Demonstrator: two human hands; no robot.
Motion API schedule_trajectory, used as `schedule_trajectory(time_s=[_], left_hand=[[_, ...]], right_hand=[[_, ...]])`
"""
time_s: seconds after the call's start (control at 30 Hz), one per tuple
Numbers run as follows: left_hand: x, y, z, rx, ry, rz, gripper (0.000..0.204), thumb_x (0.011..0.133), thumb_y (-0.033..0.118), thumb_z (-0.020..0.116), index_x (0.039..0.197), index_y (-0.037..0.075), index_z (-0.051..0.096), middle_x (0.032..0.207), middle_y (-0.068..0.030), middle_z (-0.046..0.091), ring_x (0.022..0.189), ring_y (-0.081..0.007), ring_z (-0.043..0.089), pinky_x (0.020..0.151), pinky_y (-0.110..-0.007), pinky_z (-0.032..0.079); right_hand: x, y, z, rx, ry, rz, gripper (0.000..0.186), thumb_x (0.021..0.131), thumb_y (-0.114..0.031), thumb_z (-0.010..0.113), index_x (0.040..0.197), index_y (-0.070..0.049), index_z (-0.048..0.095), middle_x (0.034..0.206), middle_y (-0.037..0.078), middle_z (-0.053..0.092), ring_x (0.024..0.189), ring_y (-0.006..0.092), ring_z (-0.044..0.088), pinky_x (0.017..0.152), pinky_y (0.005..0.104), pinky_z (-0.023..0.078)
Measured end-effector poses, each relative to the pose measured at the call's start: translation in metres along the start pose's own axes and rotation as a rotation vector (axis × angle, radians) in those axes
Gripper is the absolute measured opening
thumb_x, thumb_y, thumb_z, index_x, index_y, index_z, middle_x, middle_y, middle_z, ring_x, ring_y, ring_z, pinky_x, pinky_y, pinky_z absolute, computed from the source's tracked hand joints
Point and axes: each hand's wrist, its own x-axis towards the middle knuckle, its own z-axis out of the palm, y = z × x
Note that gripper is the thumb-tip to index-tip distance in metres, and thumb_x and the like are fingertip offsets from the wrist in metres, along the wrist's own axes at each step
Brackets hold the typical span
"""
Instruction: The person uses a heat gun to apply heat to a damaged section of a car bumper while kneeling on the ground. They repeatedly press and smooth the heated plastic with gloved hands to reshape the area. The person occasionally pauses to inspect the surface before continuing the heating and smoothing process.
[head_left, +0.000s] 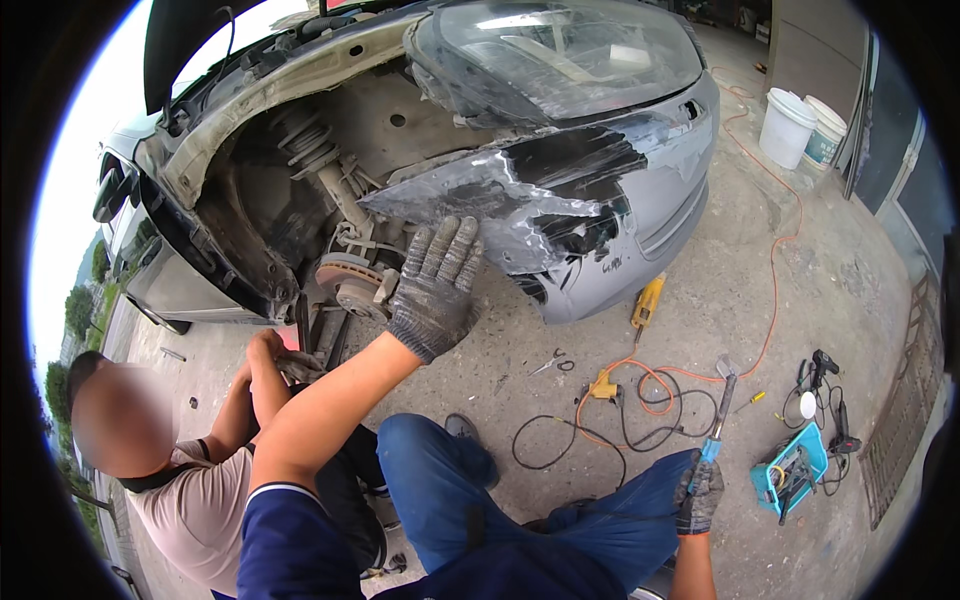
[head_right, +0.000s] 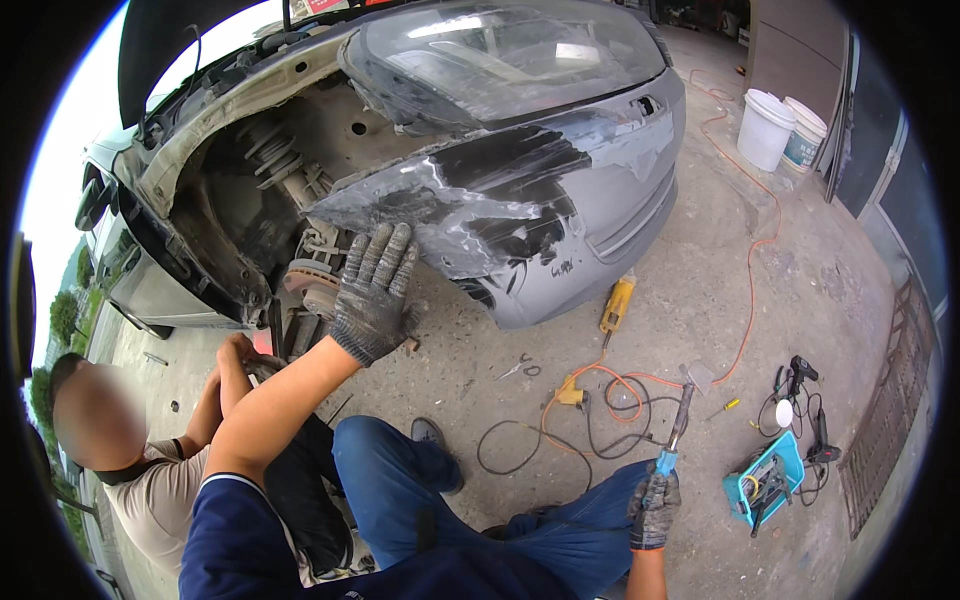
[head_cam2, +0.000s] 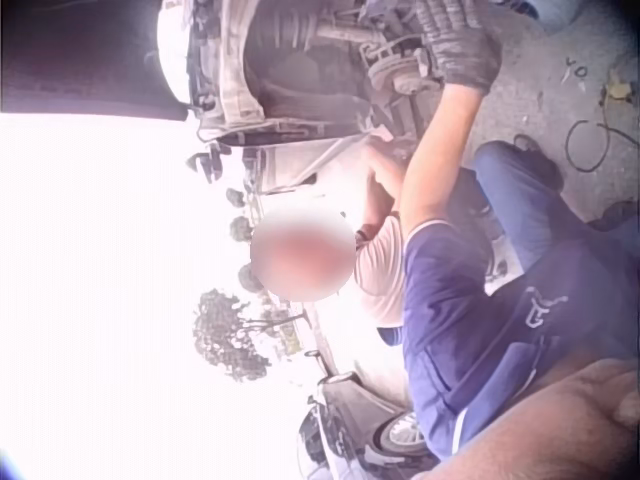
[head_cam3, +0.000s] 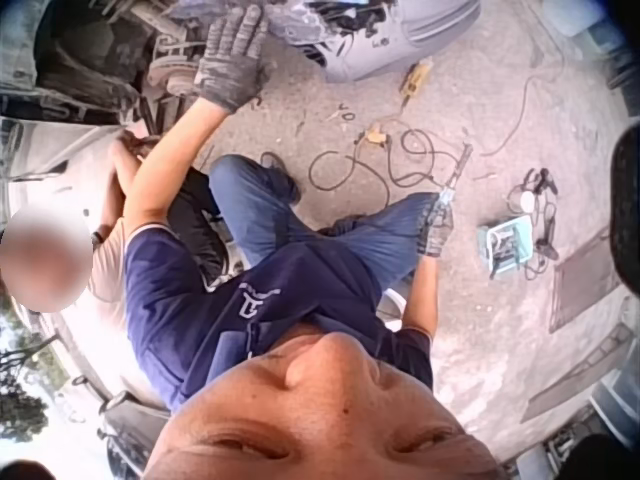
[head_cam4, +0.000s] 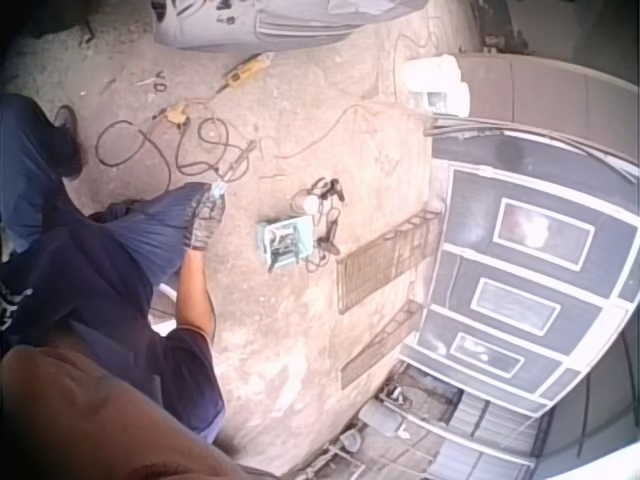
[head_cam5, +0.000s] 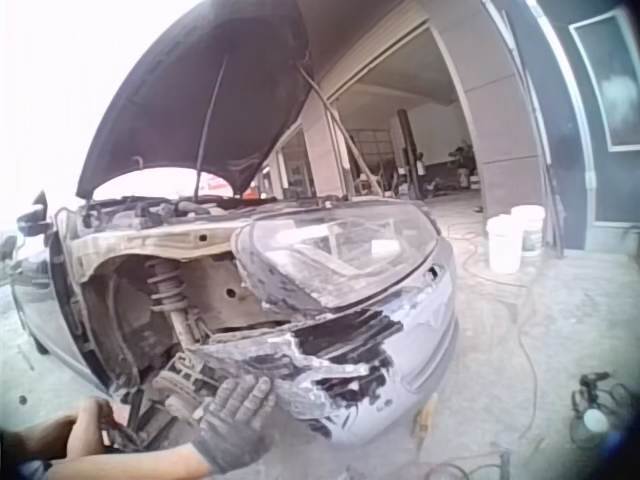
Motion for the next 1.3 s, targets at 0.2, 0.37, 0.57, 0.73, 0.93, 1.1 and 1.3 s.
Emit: schedule_trajectory(time_s=[0.2,0.37,0.57,0.73,0.93,1.1,1.3], left_hand=[[0.002,-0.016,-0.006,0.005,0.102,-0.033,0.078,0.074,0.029,0.065,0.139,-0.003,0.036,0.151,-0.0196,0.025,0.142,-0.0358,0.018,0.115,-0.051,0.011],[-0.001,-0.003,-0.010,0.010,0.016,-0.020,0.074,0.077,0.032,0.063,0.137,-0.002,0.039,0.147,-0.0225,0.030,0.139,-0.0391,0.024,0.113,-0.054,0.016],[0.002,-0.007,-0.013,0.012,0.138,-0.036,0.069,0.079,0.031,0.062,0.135,-0.002,0.041,0.146,-0.0230,0.032,0.138,-0.0392,0.026,0.112,-0.054,0.018],[-0.002,-0.006,-0.019,-0.059,0.110,0.076,0.062,0.078,0.031,0.063,0.130,0.001,0.048,0.140,-0.0196,0.042,0.133,-0.0389,0.035,0.110,-0.054,0.022],[-0.014,0.007,-0.010,-0.271,0.082,0.075,0.060,0.078,0.033,0.066,0.129,0.005,0.050,0.127,-0.0165,0.054,0.118,-0.0347,0.051,0.100,-0.052,0.036],[-0.004,-0.001,-0.019,-0.431,0.014,-0.307,0.064,0.080,0.027,0.068,0.135,0.006,0.045,0.119,-0.0199,0.058,0.105,-0.0370,0.059,0.089,-0.045,0.047],[0.005,-0.022,-0.027,-0.298,0.034,-0.251,0.065,0.080,0.021,0.068,0.138,0.008,0.042,0.117,-0.0219,0.059,0.101,-0.0385,0.060,0.085,-0.043,0.049]], right_hand=[[0.005,0.007,-0.008,0.029,0.131,0.046,0.022,0.094,-0.027,0.056,0.099,-0.007,0.060,0.057,0.001,0.052,0.037,0.0103,0.045,0.030,0.0242,0.035],[0.006,0.008,-0.011,0.081,0.107,0.071,0.022,0.093,-0.028,0.057,0.100,-0.007,0.059,0.056,0.001,0.052,0.036,0.0116,0.044,0.030,0.0249,0.034],[0.008,0.010,-0.014,0.095,0.106,0.077,0.021,0.093,-0.028,0.056,0.099,-0.008,0.058,0.056,0.002,0.052,0.035,0.0126,0.044,0.030,0.0257,0.034],[0.009,0.011,-0.016,0.126,0.082,0.085,0.020,0.093,-0.027,0.055,0.100,-0.008,0.059,0.056,0.002,0.052,0.034,0.0133,0.044,0.029,0.0264,0.034],[0.023,0.027,-0.027,0.199,0.161,0.115,0.023,0.094,-0.027,0.053,0.105,-0.008,0.059,0.056,0.003,0.052,0.033,0.0150,0.043,0.028,0.0288,0.033],[0.034,0.035,-0.036,0.205,0.302,0.161,0.024,0.094,-0.029,0.052,0.105,-0.009,0.059,0.056,0.003,0.051,0.031,0.0154,0.040,0.027,0.0302,0.032],[0.035,0.038,-0.038,0.203,0.334,0.214,0.023,0.094,-0.032,0.052,0.101,-0.010,0.057,0.056,0.002,0.050,0.032,0.0154,0.040,0.027,0.0306,0.030]])
